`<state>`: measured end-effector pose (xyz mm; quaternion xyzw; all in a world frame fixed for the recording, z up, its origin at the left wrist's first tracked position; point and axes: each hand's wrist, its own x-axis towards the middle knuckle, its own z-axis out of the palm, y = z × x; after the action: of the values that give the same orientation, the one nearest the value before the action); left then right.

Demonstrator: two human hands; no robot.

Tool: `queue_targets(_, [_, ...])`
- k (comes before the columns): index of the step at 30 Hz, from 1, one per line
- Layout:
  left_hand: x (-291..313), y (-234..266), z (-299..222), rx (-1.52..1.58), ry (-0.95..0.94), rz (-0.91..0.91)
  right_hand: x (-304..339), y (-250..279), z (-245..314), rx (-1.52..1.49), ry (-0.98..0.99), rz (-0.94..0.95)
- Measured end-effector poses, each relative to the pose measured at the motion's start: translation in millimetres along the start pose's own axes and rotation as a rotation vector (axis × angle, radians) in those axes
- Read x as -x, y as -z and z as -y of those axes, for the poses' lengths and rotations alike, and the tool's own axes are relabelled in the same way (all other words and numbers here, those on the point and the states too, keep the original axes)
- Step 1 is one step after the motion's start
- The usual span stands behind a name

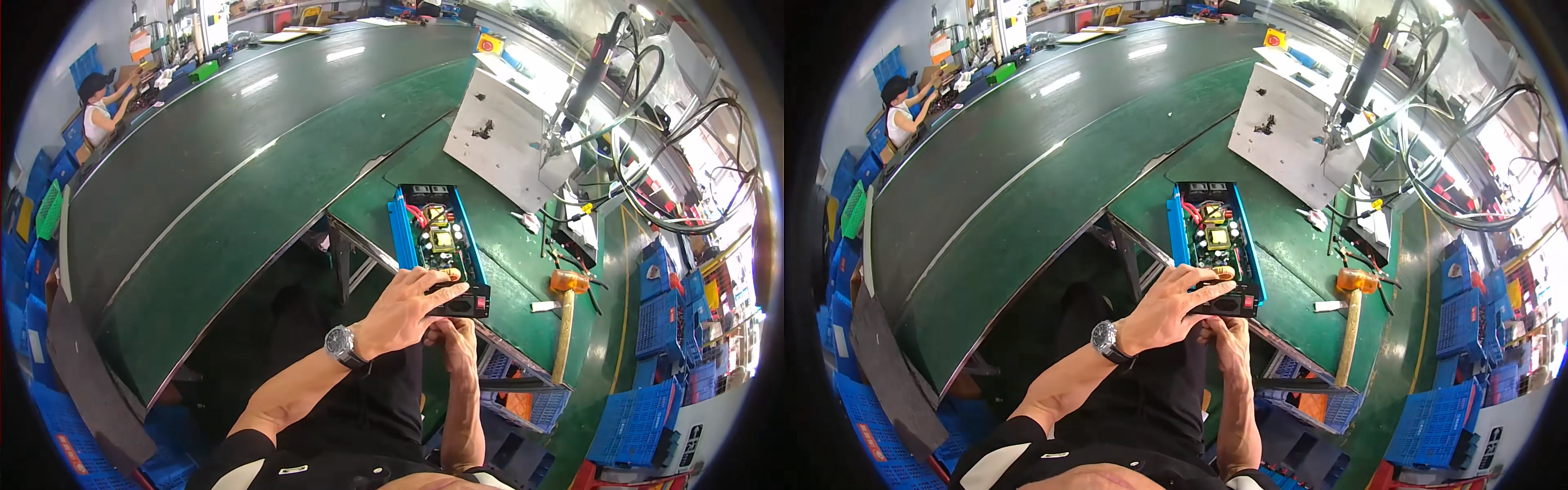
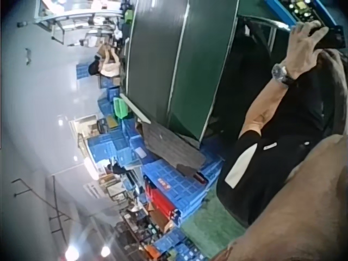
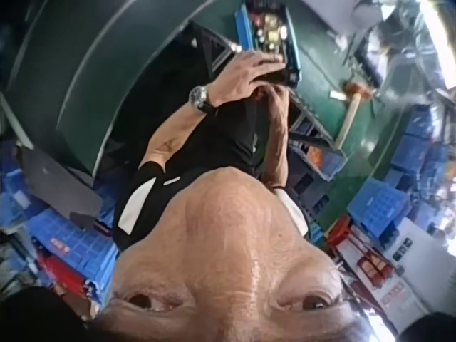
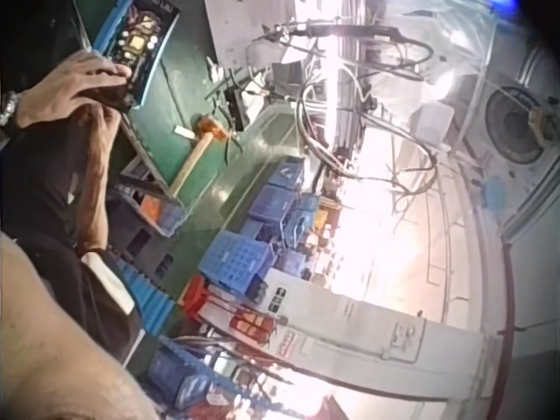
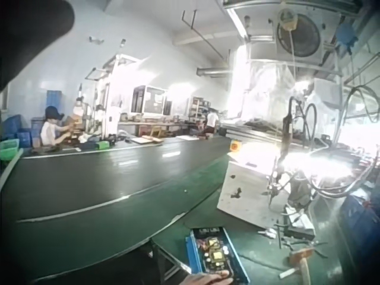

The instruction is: The person fits an orange cover onto a power inverter, presses it into place, and secures the end panel using a pneumatic screwdriver. After setting it aside, they pick up a blue power inverter and secure its end panel with the pneumatic screwdriver.

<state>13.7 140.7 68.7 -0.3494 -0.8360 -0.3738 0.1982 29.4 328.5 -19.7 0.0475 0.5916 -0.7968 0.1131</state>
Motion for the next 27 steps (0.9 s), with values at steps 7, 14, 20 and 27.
queue_targets(7, [3,-7,-4,-0.050,0.009,-0.074,4,4,5,0.287,0.118,0.014])
queue_targets(14, [3,-13,-1,-0.065,0.005,-0.110,5,2,4,0.115,0.050,0.009])
queue_targets(20, [8,-12,0,-0.018,0.056,-0.123,4,4,0,0.227,0.082,0.058])
queue_targets(27, [24,-27,-6,-0.133,0.103,-0.046,28,24,43,0.881,0.321,-0.166])
